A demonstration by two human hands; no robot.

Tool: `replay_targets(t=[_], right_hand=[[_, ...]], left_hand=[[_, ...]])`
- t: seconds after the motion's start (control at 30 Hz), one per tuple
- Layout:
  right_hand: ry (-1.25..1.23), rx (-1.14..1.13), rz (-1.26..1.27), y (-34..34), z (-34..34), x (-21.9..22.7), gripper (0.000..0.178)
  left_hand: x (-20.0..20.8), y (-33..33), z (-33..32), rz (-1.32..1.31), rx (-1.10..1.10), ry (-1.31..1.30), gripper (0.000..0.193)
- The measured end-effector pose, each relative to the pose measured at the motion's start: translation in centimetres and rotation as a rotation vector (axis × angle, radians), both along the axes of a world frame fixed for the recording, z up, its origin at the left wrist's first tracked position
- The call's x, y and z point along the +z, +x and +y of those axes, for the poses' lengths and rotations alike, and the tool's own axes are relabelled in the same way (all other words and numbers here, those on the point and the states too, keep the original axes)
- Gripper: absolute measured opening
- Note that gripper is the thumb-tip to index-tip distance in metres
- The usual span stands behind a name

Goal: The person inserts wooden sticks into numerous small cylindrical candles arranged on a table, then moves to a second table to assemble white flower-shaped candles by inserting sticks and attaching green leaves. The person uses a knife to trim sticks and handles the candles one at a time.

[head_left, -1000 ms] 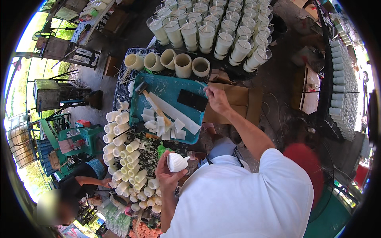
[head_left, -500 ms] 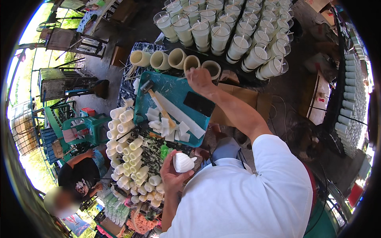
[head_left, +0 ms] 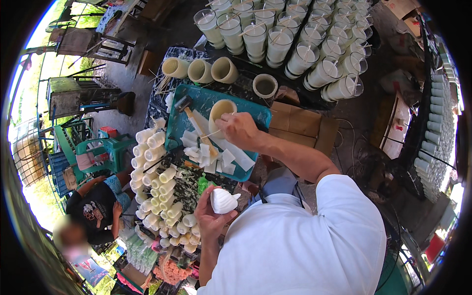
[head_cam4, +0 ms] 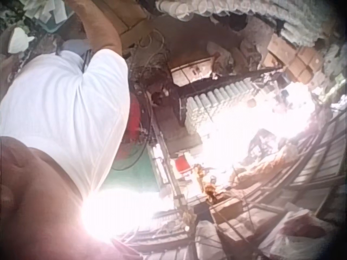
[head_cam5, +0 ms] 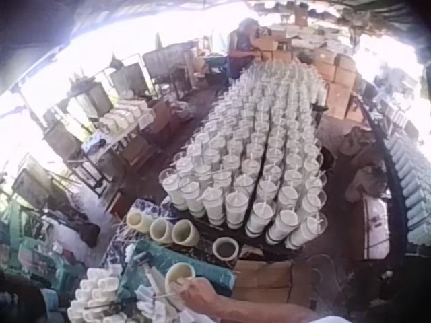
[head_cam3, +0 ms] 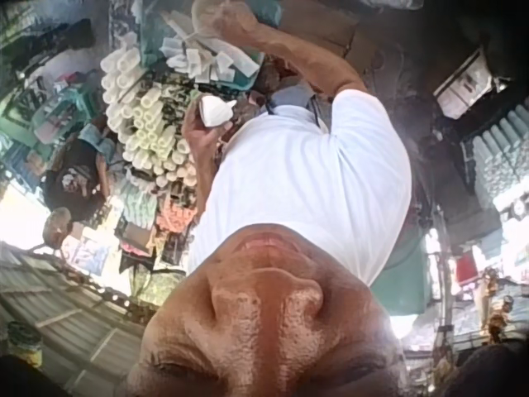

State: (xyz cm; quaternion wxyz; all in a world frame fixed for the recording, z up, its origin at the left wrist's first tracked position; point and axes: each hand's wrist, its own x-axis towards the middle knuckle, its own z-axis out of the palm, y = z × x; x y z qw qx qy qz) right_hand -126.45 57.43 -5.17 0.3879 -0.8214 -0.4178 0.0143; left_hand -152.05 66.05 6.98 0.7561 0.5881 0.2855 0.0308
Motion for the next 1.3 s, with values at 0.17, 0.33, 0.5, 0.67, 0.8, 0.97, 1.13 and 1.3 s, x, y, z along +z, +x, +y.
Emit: replay_targets(t=[0.17, 0.33, 0.5, 0.67, 0.8, 0.97, 1.13, 1.3], right_hand=[[-0.159, -0.136, -0.245, 4.8, -0.1, -3.9, 0.005], [-0.574, -0.102, -0.264, 7.3, -0.8, -8.4, 0.016], [-0.655, -0.098, -0.227, 6.8, -0.6, -7.5, 0.019], [-0.751, 0.004, -0.108, 8.7, 0.8, -4.2, 0.020], [-0.612, -0.062, -0.104, 12.1, 6.0, -2.1, 0.029], [-0.662, 0.067, -0.108, 17.3, 11.7, -7.5, 0.028], [-0.662, -0.112, -0.002, 19.5, 12.0, -6.4, 0.030], [-0.441, -0.093, -0.147, 23.3, 11.7, -1.3, 0.032]], left_hand=[[0.3, -0.5, -0.2, 0.008, 0.017, -0.004, 0.091], [0.3, -0.7, 0.3, 0.003, 0.028, 0.007, 0.090], [0.6, -1.7, 0.5, 0.004, 0.109, -0.037, 0.091], [-0.1, -3.9, 1.1, -0.031, 0.143, 0.007, 0.092], [-1.2, -4.7, 1.6, -0.055, 0.171, -0.008, 0.092], [0.1, -5.2, 1.7, -0.014, 0.206, -0.006, 0.093], [0.5, -7.1, 2.1, -0.025, 0.301, 0.019, 0.093], [-0.4, -8.5, 2.6, -0.044, 0.350, 0.043, 0.093]])
